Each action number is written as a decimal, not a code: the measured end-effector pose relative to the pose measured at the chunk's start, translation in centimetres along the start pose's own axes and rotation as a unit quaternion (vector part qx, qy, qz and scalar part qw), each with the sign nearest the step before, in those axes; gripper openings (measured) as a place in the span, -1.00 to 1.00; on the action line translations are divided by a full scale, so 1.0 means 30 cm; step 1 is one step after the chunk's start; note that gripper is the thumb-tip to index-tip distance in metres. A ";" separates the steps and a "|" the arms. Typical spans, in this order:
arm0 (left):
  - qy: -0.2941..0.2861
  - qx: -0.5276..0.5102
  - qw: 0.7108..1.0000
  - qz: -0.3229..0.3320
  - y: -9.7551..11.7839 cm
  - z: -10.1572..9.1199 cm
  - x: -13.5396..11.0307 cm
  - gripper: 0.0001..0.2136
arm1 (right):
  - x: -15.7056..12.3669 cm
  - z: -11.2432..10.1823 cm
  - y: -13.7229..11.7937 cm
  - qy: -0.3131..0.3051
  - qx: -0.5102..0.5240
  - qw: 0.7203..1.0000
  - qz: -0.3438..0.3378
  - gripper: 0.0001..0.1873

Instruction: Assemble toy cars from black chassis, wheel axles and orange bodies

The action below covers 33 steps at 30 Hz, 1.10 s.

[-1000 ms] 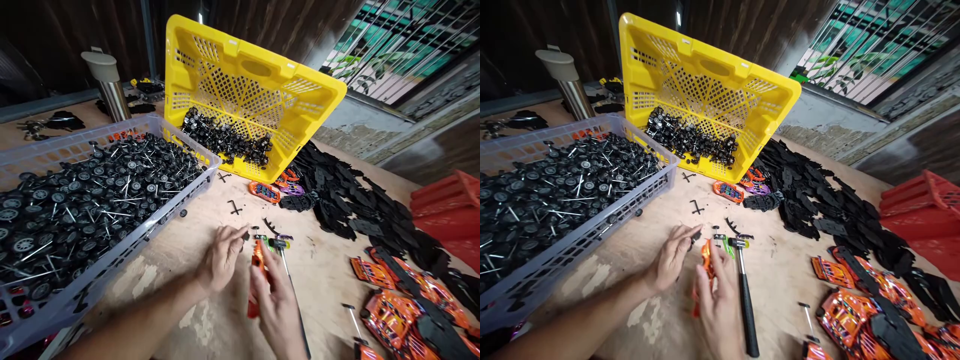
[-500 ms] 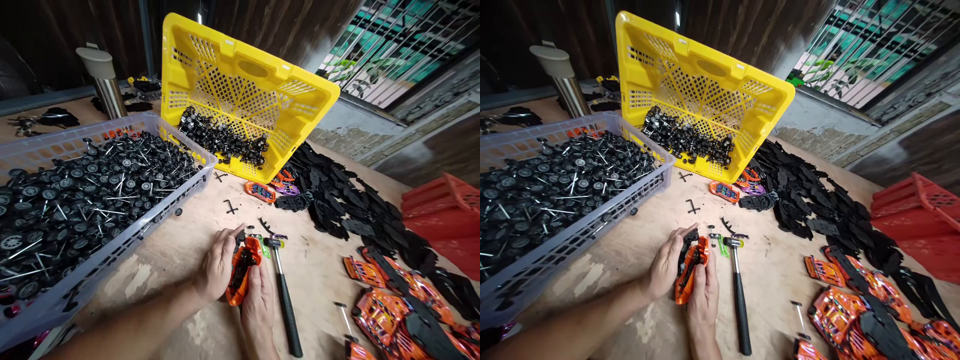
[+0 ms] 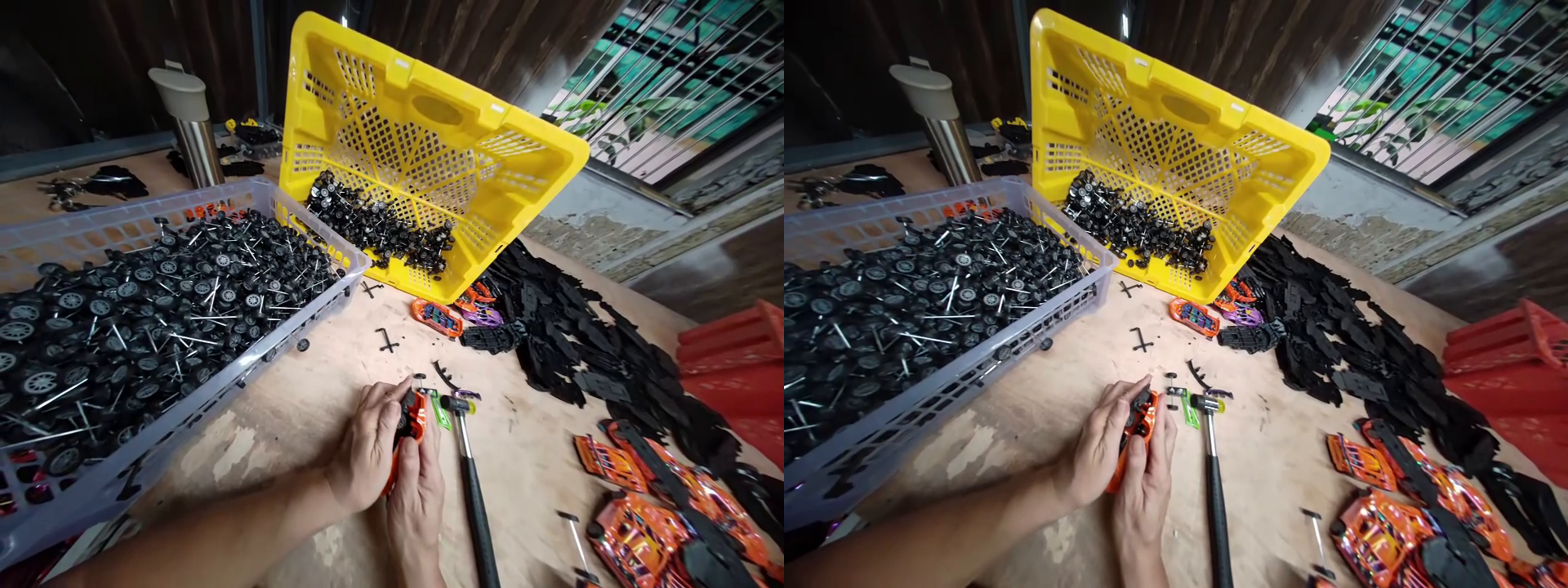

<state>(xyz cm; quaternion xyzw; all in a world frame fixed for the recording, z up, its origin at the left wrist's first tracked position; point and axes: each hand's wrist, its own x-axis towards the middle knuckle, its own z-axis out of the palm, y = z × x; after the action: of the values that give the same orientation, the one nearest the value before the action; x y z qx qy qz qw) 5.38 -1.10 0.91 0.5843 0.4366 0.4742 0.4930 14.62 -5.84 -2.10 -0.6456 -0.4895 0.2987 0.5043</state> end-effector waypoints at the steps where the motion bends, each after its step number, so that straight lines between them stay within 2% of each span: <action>1: 0.000 -0.001 1.000 -0.003 0.000 0.001 -0.001 -0.57 | 0.000 -0.001 0.000 -0.004 -0.007 1.000 -0.005 -0.41; 4: 0.000 -0.007 1.000 -0.006 -0.001 0.003 -0.005 -0.56 | -0.004 -0.003 -0.005 -0.008 -0.022 1.000 -0.009 -0.40; 8: -0.004 -0.042 0.998 -0.036 0.000 0.010 -0.009 -0.55 | -0.006 -0.009 -0.016 -0.012 -0.041 0.999 0.019 -0.40; 13: -0.031 -0.068 0.996 -0.050 0.004 0.002 -0.008 -0.58 | 0.014 -0.012 -0.001 -0.011 0.000 1.000 0.000 -0.40; 17: -0.063 -0.077 0.993 -0.058 0.014 -0.007 0.000 -0.65 | 0.024 -0.015 0.009 0.025 0.021 0.999 0.002 -0.23; 20: -0.070 -0.129 0.987 -0.067 0.008 0.002 0.005 -0.70 | 0.031 -0.034 -0.012 0.052 -0.030 0.998 -0.010 -0.17; 23: -0.050 -0.168 0.980 -0.098 -0.026 0.020 -0.003 -0.67 | 0.047 -0.068 -0.058 0.020 -0.068 0.997 -0.022 -0.22; 26: 0.017 -0.176 0.971 -0.162 -0.075 0.032 -0.024 -0.61 | 0.064 -0.096 -0.101 -0.042 0.009 0.999 0.020 -0.37; 28: 0.057 -0.156 0.968 -0.188 -0.094 0.031 -0.037 -0.59 | 0.069 -0.098 -0.113 -0.049 0.088 0.993 0.056 -0.43; 30: 0.040 -0.123 0.977 -0.167 -0.092 0.024 -0.040 -0.59 | 0.068 -0.087 -0.108 -0.015 0.152 0.986 0.073 -0.45; 33: -0.031 -0.082 0.992 -0.086 -0.066 0.011 -0.029 -0.60 | 0.066 -0.072 -0.089 0.041 0.202 0.977 0.061 -0.50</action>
<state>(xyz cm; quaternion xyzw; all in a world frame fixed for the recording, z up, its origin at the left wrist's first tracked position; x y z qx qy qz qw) 5.47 -1.74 -1.17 0.5168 0.4297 0.4459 0.5912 16.32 -4.74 1.32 -0.5708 -0.3578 0.3944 0.6250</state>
